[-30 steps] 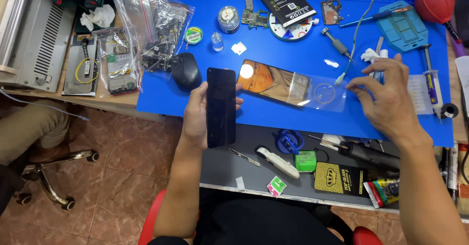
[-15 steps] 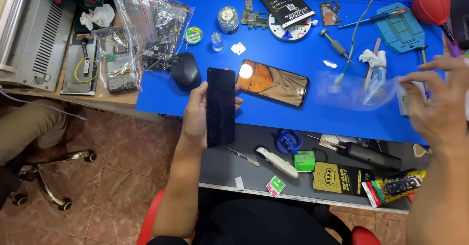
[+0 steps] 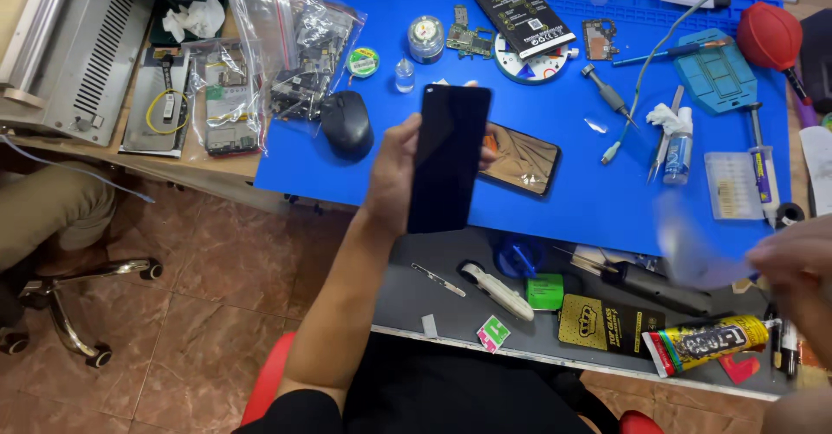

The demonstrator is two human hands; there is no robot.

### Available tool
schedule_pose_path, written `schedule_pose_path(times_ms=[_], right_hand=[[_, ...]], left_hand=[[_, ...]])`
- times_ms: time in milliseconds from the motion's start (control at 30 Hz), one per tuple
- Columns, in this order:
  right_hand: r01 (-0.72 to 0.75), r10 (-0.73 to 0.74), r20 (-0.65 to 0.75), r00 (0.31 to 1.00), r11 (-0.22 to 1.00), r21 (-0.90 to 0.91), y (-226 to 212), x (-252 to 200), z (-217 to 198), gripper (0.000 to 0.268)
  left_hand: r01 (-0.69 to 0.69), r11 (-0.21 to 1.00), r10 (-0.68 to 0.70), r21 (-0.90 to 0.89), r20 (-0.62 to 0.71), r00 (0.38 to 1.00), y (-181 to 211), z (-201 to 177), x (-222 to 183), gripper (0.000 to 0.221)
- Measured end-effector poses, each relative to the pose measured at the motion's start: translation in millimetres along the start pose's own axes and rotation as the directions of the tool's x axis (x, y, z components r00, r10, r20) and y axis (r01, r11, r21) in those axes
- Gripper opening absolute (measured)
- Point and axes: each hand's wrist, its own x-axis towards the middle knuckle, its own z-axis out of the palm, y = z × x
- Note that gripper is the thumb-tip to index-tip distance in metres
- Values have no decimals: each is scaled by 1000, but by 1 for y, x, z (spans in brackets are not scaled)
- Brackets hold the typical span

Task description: The person removes a protective film from a smartphone back cover, then applies adhesive from a tube along the edges of the device. The person handles the phone and adhesive tube throughout the process.

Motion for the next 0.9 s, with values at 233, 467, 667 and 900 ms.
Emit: schedule_pose_path(times_ms=[233,467,667,900], right_hand=[[408,-414,97,905,910,76,-221,130,-61,16],[58,-64,57,996,994,92,-211,208,-22,8],[-245,224,100,969,910,334,-191,232,10,11],[-293,260,141,955,893,342,-185,234,17,11]], left_hand=[[80,995,-90,65,168,982,-11,13,30,64],[295,943,-240,-156,298,924,-31,19,23,63],[247,935,-171,-256,284,943,-47,4,23,66],[214,963,-175,-162,223,959,-59,-5,24,70]])
